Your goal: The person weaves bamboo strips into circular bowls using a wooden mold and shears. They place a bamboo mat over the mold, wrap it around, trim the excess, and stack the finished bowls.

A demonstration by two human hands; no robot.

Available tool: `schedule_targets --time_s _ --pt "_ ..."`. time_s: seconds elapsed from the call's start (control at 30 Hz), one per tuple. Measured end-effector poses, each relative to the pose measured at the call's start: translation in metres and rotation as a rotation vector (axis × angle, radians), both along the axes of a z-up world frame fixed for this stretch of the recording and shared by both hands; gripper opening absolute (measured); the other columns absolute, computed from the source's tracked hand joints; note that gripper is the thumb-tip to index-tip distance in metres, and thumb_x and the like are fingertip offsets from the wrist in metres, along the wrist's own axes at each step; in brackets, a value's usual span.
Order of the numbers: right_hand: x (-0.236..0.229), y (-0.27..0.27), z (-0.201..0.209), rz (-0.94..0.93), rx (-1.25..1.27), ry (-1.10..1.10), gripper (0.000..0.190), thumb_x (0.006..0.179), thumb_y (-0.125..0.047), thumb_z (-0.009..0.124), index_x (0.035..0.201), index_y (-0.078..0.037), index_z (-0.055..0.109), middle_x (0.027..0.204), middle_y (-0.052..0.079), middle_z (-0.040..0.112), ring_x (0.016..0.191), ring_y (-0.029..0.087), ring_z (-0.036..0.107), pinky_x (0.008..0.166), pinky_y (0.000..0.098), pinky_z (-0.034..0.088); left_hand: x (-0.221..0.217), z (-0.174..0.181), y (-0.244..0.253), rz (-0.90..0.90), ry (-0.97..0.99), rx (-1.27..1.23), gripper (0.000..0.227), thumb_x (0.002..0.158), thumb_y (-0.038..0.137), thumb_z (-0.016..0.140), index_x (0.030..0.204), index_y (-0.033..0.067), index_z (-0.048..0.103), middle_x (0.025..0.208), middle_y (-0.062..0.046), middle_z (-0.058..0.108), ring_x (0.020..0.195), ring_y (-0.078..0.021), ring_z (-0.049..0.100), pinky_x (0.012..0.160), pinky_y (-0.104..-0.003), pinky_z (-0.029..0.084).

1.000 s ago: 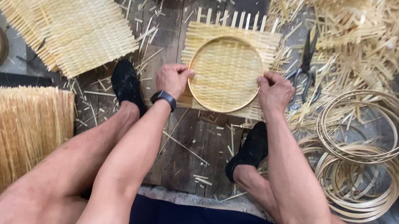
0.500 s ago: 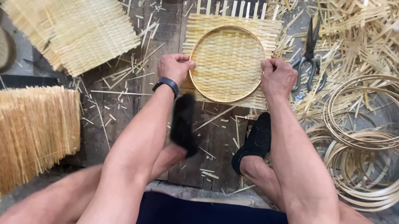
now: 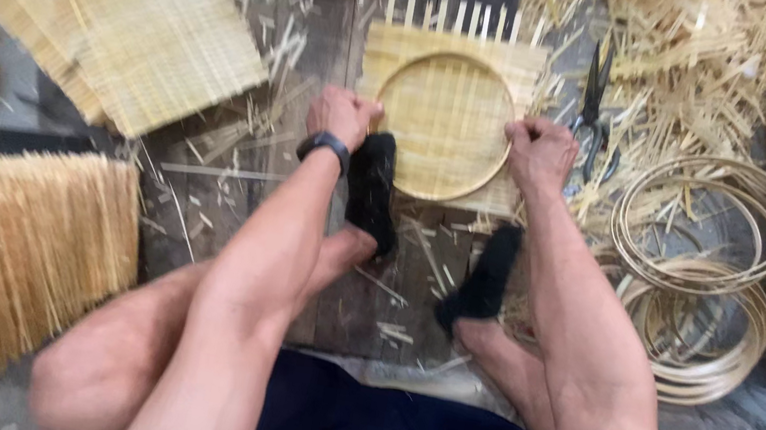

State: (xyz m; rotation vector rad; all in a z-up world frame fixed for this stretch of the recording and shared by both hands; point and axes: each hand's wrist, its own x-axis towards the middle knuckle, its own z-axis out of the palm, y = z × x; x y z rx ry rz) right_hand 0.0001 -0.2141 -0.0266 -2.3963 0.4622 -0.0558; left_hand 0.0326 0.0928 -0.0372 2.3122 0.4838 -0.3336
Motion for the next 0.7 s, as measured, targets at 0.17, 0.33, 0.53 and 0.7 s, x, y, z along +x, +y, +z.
schedule_targets --time_s 0.17,0.33,0.53,0.7 --pt "-0.003 -0.003 -0.001 0.036 0.008 0.028 0.017 0.087 -0.022 0.082 0.093 -0.005 0.08 0.08 0.012 0.076 0.072 0.023 0.073 0.074 0.0369 0.056 -0.001 0.011 -0.004 0.059 0.035 -0.029 0.023 0.078 0.035 0.081 0.076 0.0123 0.082 0.077 -0.012 0.077 0.073 -0.0276 0.075 0.073 -0.039 0.058" --pt "-0.002 -0.002 0.008 0.077 0.103 -0.008 0.019 0.086 -0.02 0.082 0.091 -0.002 0.078 0.076 0.012 0.074 0.068 0.023 0.072 0.069 0.0378 0.057 0.002 0.005 0.003 -0.016 0.001 -0.04 0.025 0.077 0.036 0.082 0.079 0.0115 0.081 0.076 -0.012 0.076 0.071 -0.0271 0.074 0.072 -0.038 0.057" --pt "-0.01 0.038 0.059 0.586 -0.236 -0.207 0.085 0.069 -0.033 0.089 0.135 0.007 0.053 0.128 0.03 0.056 0.125 0.044 0.05 0.11 0.0504 0.039 0.024 0.007 0.007 -0.461 -0.136 0.33 0.034 0.074 0.043 0.086 0.081 0.0107 0.079 0.088 -0.012 0.076 0.082 -0.0289 0.07 0.099 -0.049 0.049" --pt "-0.03 0.101 0.043 1.05 -0.582 -0.074 0.099 0.081 -0.06 0.071 0.148 0.006 0.04 0.151 0.036 0.035 0.145 0.051 0.028 0.121 0.062 0.016 0.069 -0.017 -0.05 -0.669 -0.598 0.167 0.033 0.097 0.041 0.07 0.107 0.0103 0.075 0.105 -0.011 0.071 0.088 -0.0238 0.067 0.075 -0.04 0.057"
